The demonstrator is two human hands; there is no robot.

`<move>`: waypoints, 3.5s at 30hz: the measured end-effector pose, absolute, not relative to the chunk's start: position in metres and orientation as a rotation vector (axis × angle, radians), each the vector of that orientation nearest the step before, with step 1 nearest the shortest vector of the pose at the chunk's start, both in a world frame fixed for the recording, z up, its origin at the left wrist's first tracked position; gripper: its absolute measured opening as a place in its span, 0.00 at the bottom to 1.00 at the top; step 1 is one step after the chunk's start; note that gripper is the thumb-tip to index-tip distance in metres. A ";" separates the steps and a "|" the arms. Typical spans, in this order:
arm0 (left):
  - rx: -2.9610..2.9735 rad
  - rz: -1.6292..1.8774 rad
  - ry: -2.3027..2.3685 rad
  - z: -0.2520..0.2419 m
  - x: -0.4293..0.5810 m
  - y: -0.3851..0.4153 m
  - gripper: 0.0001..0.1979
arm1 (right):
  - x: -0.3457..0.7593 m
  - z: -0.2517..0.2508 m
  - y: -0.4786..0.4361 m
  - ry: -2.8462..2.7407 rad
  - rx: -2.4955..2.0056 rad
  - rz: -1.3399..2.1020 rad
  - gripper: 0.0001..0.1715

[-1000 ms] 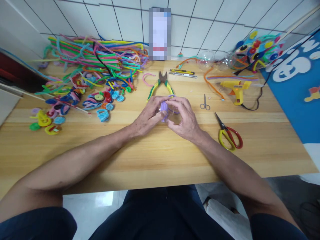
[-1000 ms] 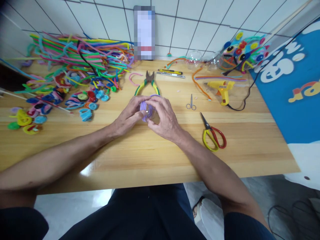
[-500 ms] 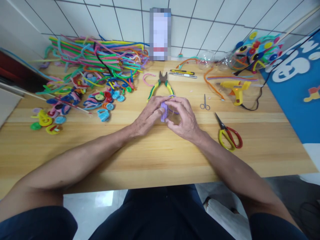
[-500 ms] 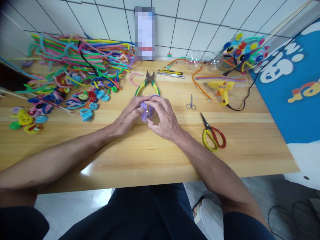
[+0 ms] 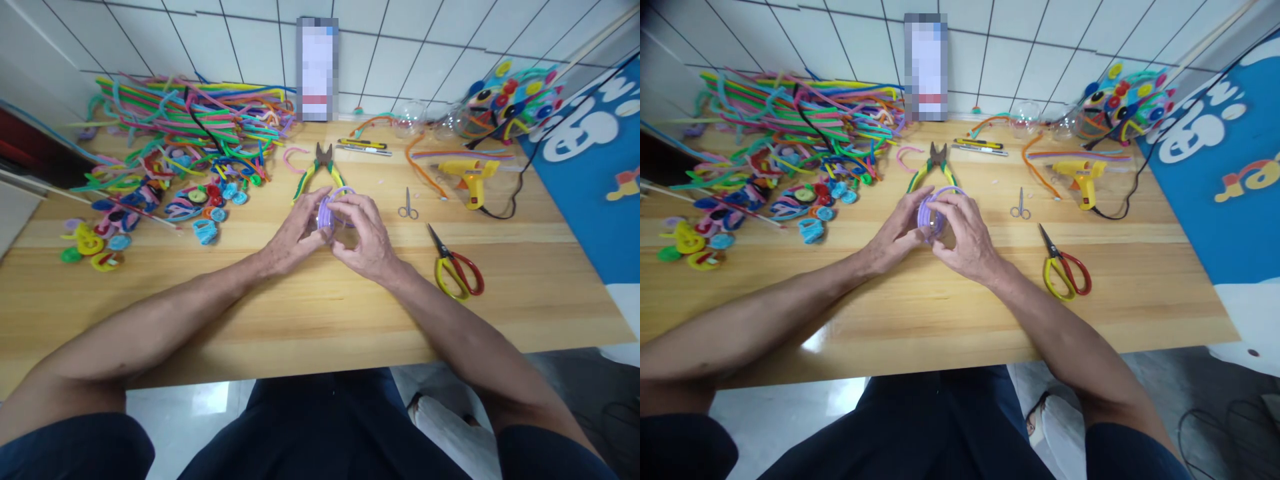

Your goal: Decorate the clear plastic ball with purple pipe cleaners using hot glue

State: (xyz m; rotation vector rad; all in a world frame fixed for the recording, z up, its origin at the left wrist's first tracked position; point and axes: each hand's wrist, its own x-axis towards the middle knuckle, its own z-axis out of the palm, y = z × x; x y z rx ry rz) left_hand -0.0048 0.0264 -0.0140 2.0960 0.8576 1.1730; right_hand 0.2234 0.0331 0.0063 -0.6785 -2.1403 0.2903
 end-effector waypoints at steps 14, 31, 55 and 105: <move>2.023 1.168 0.873 -0.019 -0.002 0.023 0.37 | 0.225 0.010 0.032 -2.020 -0.792 0.552 0.26; 1.954 1.138 0.816 -0.006 0.007 0.020 0.28 | 0.213 0.022 0.039 -1.613 -0.876 1.136 0.26; 2.140 1.204 0.802 -0.013 0.007 0.021 0.34 | 0.209 0.015 0.043 -1.494 -0.929 1.192 0.30; 2.281 1.192 0.892 -0.011 0.006 0.019 0.31 | 0.367 0.070 0.072 -1.523 -1.806 0.087 0.18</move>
